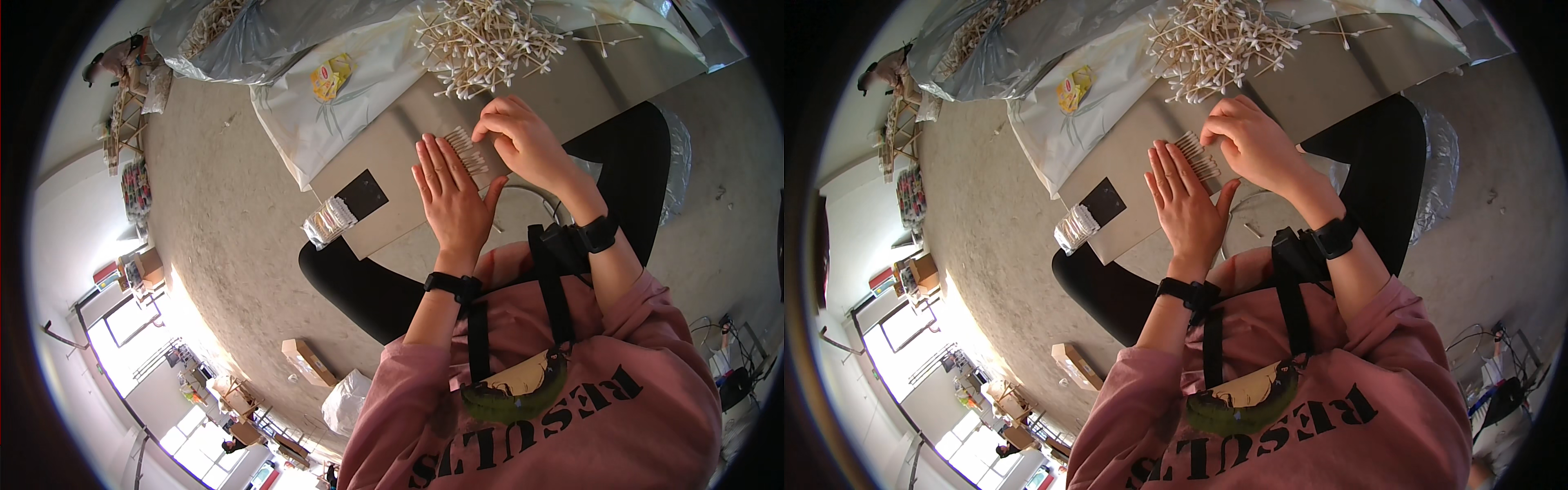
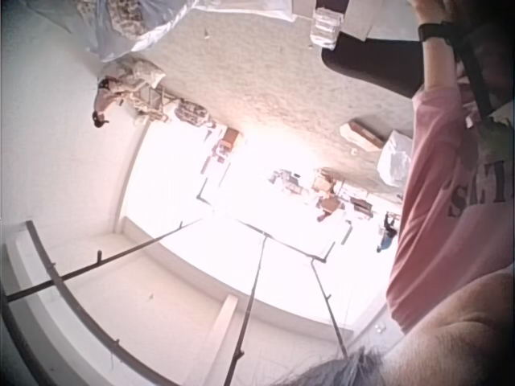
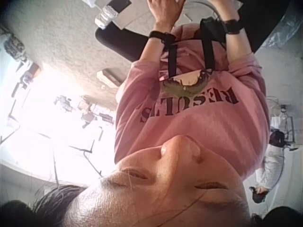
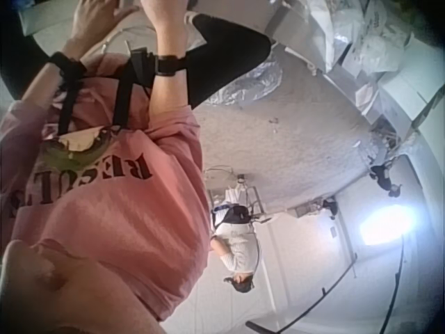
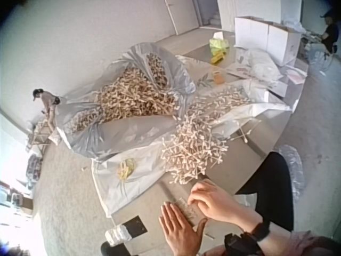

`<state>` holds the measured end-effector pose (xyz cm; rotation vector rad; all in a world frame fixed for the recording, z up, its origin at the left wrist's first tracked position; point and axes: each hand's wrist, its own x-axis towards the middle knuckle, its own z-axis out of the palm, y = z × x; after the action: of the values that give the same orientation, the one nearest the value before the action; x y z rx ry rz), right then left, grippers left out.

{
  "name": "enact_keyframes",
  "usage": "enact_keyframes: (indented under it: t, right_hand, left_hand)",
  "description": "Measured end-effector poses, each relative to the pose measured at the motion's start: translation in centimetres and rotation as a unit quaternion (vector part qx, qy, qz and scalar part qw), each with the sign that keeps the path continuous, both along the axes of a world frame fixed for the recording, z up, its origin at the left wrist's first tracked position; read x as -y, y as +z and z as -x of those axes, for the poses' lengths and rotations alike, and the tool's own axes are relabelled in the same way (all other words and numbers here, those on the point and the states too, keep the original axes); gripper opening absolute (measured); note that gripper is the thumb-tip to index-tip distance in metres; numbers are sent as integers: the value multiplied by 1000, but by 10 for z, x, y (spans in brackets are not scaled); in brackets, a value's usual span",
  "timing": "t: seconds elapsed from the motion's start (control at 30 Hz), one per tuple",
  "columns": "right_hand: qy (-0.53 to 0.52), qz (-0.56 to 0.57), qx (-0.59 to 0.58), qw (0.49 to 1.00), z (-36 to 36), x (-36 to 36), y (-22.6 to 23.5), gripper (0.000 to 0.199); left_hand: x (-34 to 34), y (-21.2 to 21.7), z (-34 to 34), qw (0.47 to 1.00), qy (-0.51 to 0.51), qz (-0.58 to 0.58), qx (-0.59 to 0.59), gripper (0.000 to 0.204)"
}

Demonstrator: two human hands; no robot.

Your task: The person is aligning small wooden sticks into a row and placing them into a plastic container.

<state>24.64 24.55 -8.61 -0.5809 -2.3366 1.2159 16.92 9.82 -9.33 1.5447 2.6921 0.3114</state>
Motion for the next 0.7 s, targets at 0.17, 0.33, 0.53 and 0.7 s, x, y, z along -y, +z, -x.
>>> enact_keyframes:
  t: [0.17, 0.33, 0.53, 0.7]
  right_hand:
    - [-7, -14, 8, 1000, 0, 2, 2, 20]
    - [12, -5, 28, 1000, -1, 2, 1, 22]
    - [-9, -22, 8, 1000, 2, 3, 1, 26]
    - [-1, -21, 22, 1000, 1, 3, 2, 24]
  left_hand:
    - [1, -1, 0, 1000, 0, 0, -1, 102]
    - [1, 0, 0, 1000, -1, 0, 1, 102]
    - [0, -1, 0, 1000, -1, -1, 1, 102]
    - [0, -1, 0, 1000, -1, 0, 2, 101]
